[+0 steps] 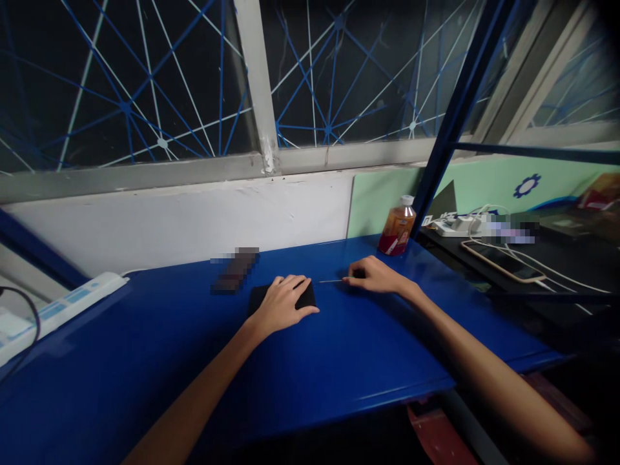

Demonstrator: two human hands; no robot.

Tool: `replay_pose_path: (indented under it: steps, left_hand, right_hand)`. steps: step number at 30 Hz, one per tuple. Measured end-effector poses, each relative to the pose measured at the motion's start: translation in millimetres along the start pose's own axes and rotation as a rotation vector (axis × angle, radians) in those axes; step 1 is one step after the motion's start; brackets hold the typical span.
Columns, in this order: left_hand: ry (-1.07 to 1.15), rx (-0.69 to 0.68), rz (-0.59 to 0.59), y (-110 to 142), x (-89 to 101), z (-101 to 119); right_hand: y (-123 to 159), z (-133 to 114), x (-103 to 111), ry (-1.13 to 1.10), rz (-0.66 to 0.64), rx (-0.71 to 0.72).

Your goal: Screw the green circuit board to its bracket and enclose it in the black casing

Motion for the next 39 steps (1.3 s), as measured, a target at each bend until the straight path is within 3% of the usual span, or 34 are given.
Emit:
replay_pose_path:
  steps: [7, 23, 39]
  left_hand:
    - [0.000, 0.025, 0.033, 5, 1.2, -11]
    - [0.022, 0.045, 0.144, 5, 13.3, -16]
    - [0.039, 0.033, 0.123, 5, 14.4, -14]
  right_hand:
    - [-1, -6, -15, -0.104, -0.080, 0.034]
    - [0, -13, -17, -0.211, -0.098, 0.071]
    - [0, -14, -18, -0.196, -0.106, 0.069]
Point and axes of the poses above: each hand's wrist, its own y-axis away from the middle knuckle, its own x-axis out of the back of the hand, z = x × y, the point moved 6 cm from there along -y, towards the middle knuckle, and after that the axes turned 12 degrees about -y, right-handed, at the moved point
